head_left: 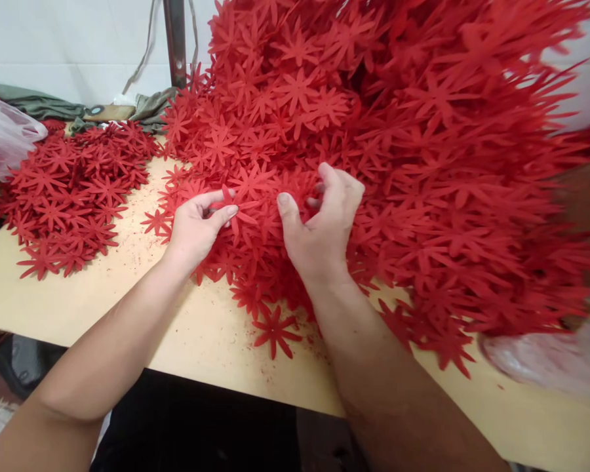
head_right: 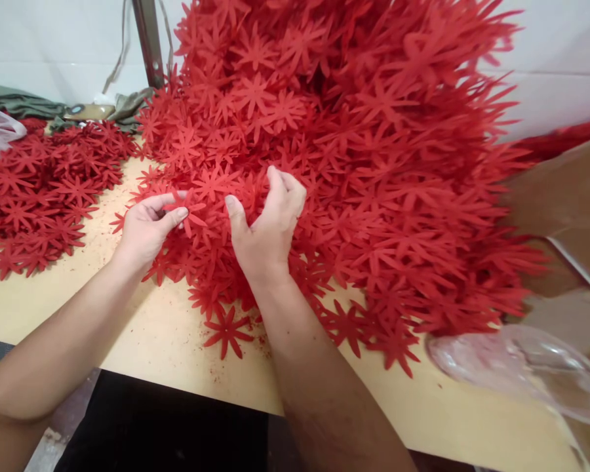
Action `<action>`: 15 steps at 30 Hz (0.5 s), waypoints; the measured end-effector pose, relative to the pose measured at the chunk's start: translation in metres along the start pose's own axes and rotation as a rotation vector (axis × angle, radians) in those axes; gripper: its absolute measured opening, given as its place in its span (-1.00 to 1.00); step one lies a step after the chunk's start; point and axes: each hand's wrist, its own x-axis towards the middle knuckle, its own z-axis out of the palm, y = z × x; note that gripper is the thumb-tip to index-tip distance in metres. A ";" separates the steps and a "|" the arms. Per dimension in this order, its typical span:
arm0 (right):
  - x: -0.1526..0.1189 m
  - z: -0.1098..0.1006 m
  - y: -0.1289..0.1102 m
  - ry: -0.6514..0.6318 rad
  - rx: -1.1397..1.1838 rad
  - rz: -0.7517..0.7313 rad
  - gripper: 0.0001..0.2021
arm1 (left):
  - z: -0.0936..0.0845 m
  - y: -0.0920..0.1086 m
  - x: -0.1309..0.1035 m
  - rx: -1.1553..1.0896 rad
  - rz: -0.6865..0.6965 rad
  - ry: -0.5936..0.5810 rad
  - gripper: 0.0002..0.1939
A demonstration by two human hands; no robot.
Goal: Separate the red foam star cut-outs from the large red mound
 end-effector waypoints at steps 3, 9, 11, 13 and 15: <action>0.001 -0.007 -0.017 -0.064 0.025 -0.062 -0.62 | 0.001 0.002 -0.003 0.065 0.029 -0.011 -0.87; -0.008 -0.006 -0.049 -0.339 0.253 0.046 -0.68 | 0.000 -0.003 -0.005 0.182 0.090 -0.121 -0.81; -0.013 -0.002 -0.052 -0.410 0.330 0.131 -0.67 | -0.001 -0.006 -0.004 0.208 0.113 -0.142 -0.81; -0.016 0.001 -0.052 -0.449 0.434 0.226 -0.70 | -0.002 -0.008 -0.003 0.241 0.122 -0.153 -0.81; -0.016 0.003 -0.052 -0.457 0.536 0.312 -0.75 | -0.002 -0.009 -0.002 0.271 0.121 -0.159 -0.78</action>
